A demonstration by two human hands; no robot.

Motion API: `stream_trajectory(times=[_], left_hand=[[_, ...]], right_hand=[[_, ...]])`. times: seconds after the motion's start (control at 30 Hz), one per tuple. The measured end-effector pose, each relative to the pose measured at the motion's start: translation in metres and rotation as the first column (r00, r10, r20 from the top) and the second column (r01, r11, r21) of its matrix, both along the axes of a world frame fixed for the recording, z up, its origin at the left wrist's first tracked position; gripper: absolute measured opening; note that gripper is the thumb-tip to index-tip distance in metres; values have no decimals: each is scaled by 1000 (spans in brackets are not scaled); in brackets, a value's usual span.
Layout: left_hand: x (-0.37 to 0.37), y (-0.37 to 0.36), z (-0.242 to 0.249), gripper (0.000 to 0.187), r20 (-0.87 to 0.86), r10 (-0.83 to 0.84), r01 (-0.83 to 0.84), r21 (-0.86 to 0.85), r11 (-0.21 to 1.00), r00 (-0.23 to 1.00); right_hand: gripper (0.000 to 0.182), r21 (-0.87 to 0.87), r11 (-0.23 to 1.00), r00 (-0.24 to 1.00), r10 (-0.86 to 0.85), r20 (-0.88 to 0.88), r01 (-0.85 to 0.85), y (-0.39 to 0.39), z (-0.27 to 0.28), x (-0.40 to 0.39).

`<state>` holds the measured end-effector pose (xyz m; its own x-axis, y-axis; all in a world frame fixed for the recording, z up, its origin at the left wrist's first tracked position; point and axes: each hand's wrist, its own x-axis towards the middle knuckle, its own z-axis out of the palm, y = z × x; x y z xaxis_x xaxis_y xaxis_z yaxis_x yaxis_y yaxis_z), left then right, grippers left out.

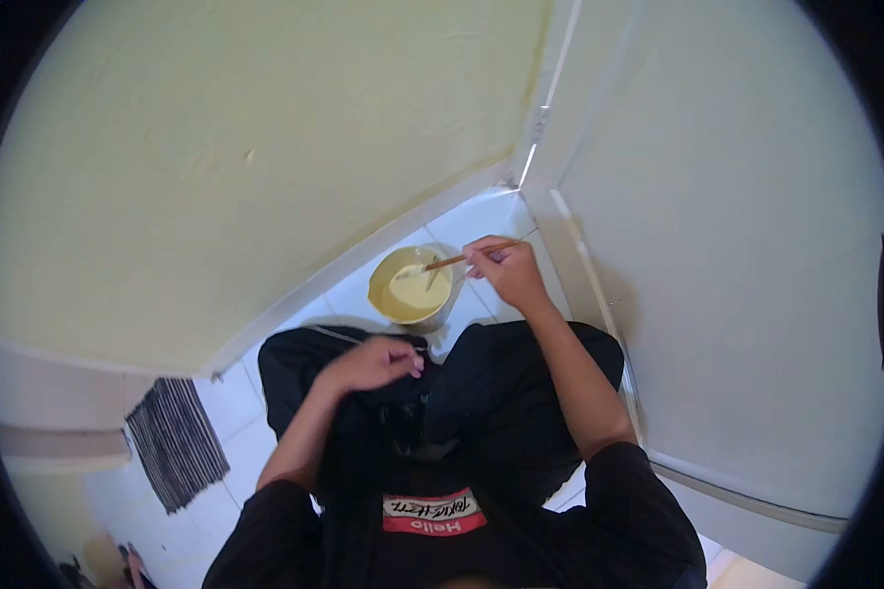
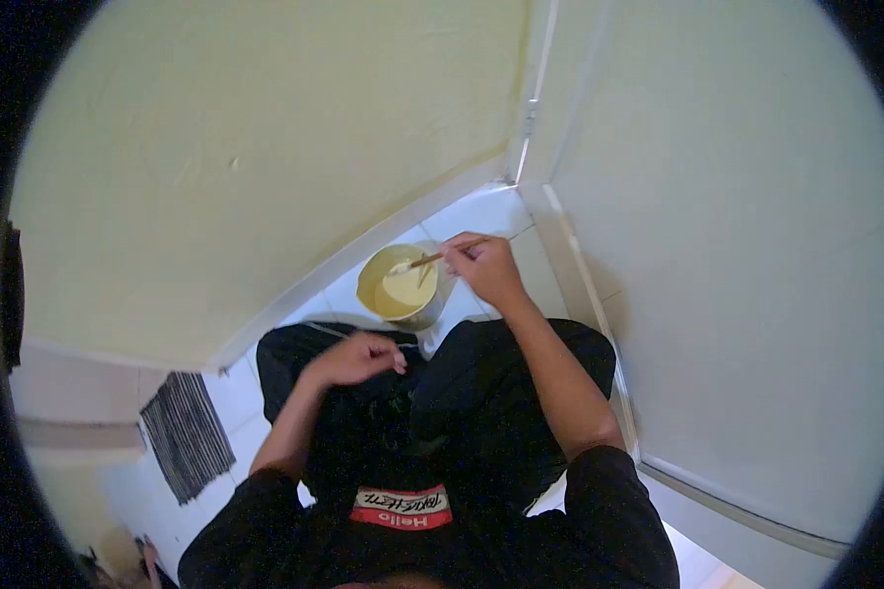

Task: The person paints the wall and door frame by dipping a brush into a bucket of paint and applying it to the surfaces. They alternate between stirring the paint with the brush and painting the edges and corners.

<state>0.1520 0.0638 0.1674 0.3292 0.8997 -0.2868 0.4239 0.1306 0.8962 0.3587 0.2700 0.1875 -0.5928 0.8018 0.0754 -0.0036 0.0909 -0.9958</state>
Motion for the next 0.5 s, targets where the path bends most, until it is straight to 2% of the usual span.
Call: stream_trajectory(times=[0.03, 0.1, 0.17, 0.23, 0.27, 0.33, 0.4, 0.43, 0.5], left_hand=[[-13, -2, 4, 26, 147, 54, -46, -55, 997, 988], [-34, 8, 40, 29, 214, 259, -268, 14, 963, 942], [-57, 25, 54, 33, 163, 540, -563, 181, 807, 826], [-85, 47, 26, 34, 341, 641, -723, 251, 643, 688], [-94, 51, 4, 33, 386, 696, -794, 231, 563, 606], [-103, 57, -43, 31, 460, 774, -899, 168, 405, 435], [-103, 56, -77, 28, 323, 868, -921, 29, 389, 377], [-102, 57, -89, 27, 245, 903, -927, -37, 372, 353], [-96, 67, -99, 24, 304, 852, -897, 21, 442, 427]], right_hand=[[16, -27, 1000, 1000, -10, -15, 9, -5, 3, -2], [16, -35, 999, 999, -33, -26, 32, -4, -3, -5], [16, -45, 999, 999, -32, -12, 31, -7, -2, -11], [16, -41, 999, 1000, -19, 24, 20, -9, 9, -19], [18, -19, 999, 998, -32, 60, 33, -12, 14, -25], [19, 63, 998, 992, -24, 126, 16, -24, 23, -31], [19, 136, 990, 983, -55, 174, 31, -35, 21, -35], [19, 169, 984, 979, -80, 190, 48, -43, 13, -35], [19, 217, 974, 976, -109, 191, 67, -53, 0, -33]])
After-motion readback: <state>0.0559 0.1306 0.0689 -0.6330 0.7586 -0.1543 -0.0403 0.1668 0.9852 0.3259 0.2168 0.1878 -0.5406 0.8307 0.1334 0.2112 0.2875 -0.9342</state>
